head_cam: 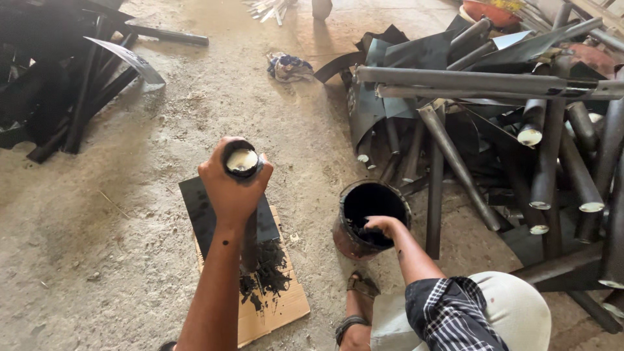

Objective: The person applies black paint to metal tubes and plates by hand using a cloth. They pick up components from piles, dip the cloth into a bucket of paint, and rub the paint over the surfaces before placing the parts back on the floor.

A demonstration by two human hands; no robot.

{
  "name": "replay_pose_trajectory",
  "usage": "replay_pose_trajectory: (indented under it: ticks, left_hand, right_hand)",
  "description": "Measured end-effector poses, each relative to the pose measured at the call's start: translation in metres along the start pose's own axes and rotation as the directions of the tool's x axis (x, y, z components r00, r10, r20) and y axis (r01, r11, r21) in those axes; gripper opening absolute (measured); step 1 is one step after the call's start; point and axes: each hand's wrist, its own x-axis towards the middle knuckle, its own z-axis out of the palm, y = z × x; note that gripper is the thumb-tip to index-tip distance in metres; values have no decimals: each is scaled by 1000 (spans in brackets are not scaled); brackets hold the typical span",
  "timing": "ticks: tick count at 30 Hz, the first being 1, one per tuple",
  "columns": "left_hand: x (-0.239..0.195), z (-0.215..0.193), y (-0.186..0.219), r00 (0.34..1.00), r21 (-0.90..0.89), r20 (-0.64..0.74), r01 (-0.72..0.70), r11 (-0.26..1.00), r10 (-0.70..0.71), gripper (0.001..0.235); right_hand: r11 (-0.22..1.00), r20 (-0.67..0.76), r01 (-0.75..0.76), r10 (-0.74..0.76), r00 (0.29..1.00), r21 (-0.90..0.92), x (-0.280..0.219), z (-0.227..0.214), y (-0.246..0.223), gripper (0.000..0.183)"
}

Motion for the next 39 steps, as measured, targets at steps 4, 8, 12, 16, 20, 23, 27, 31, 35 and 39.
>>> replay_pose_trajectory:
  ticks: [4,8,12,16,20,23,27,31,35,39]
  left_hand:
    - [-2,0,-2,992,-6,59,112,994,-111,26]
    - [-6,-1,-7,1000,14,-16,-17,1000,17,34]
    - [-5,-2,-5,1000,-3,1,-5,1000,5,32]
    - [-4,-3,-7,997,-56,45,71,996,-68,28]
    - [-5,-1,-11,995,106,-39,-85,991,90,40]
    - [-4,-4,-14,1000,-18,12,18,1000,-17,32]
    - [-5,-5,-17,999,37,-6,-45,998,45,36]
    - [-3,-3,-16,1000,-84,4,-17,996,18,33]
    - [-2,-5,-12,999,-79,43,33,996,-30,30]
    - [-4,-3,-7,1000,-36,31,3,999,-2,32]
  right_hand:
    - [939,-49,224,-218,975,261,0,-4,11,48]
    - [803,-106,355,-348,931,478,-19,-17,6,36]
    - [709,-192,319,-256,947,629,-38,-36,-4,30]
    - [898,-381,394,-300,875,197,-34,-61,-15,24]
    - [942,-597,160,-313,739,-295,-25,-74,-25,25]
    - [914,-687,6,-309,658,-405,-29,-81,-35,29]
    - [869,-719,-27,-391,575,-494,-62,-79,-55,29]
    - [853,-723,-77,-385,574,-516,-106,-76,-88,31]
    - [851,-730,10,-456,509,-525,-148,-70,-112,29]
    - [834,-748,14,-502,434,-552,-173,-69,-130,22]
